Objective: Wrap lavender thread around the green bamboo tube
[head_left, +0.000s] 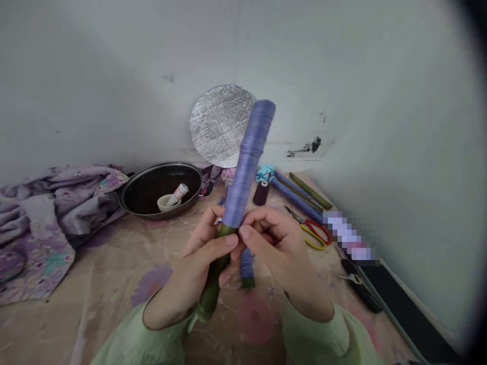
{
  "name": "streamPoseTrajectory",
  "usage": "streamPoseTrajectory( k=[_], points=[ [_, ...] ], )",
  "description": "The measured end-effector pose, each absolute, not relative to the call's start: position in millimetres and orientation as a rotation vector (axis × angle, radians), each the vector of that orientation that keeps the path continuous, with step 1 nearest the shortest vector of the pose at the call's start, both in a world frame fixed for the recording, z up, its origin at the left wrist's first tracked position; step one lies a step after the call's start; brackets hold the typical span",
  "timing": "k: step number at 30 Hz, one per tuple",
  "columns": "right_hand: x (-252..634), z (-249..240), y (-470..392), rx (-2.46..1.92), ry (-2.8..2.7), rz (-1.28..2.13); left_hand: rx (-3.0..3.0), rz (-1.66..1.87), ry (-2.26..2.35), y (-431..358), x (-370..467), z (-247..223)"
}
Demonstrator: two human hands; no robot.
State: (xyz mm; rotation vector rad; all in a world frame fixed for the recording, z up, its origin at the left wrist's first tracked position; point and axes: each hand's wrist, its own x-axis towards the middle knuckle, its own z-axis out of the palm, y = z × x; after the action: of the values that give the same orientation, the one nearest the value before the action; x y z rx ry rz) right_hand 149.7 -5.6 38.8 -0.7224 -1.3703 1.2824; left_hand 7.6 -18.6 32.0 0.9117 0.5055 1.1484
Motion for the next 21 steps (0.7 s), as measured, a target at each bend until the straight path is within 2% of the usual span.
streamPoseTrajectory(
  k=[7, 12, 17, 21],
  points=[
    [150, 36, -6, -0.665, -1.240, 1.365, 0.910, 1.178, 0.498, -14, 7, 30],
    [152, 39, -5, -0.729, -1.255, 1.275, 1.091, 1.092, 0.487, -7, 5, 28],
    [152, 40, -6, -0.751, -1.356, 1.138, 1.003, 1.108, 0.622, -10, 4, 31],
    [152, 40, -8, -0.716, -1.400, 1.081, 0.972, 1.076, 0.554, -14, 2, 35]
  ],
)
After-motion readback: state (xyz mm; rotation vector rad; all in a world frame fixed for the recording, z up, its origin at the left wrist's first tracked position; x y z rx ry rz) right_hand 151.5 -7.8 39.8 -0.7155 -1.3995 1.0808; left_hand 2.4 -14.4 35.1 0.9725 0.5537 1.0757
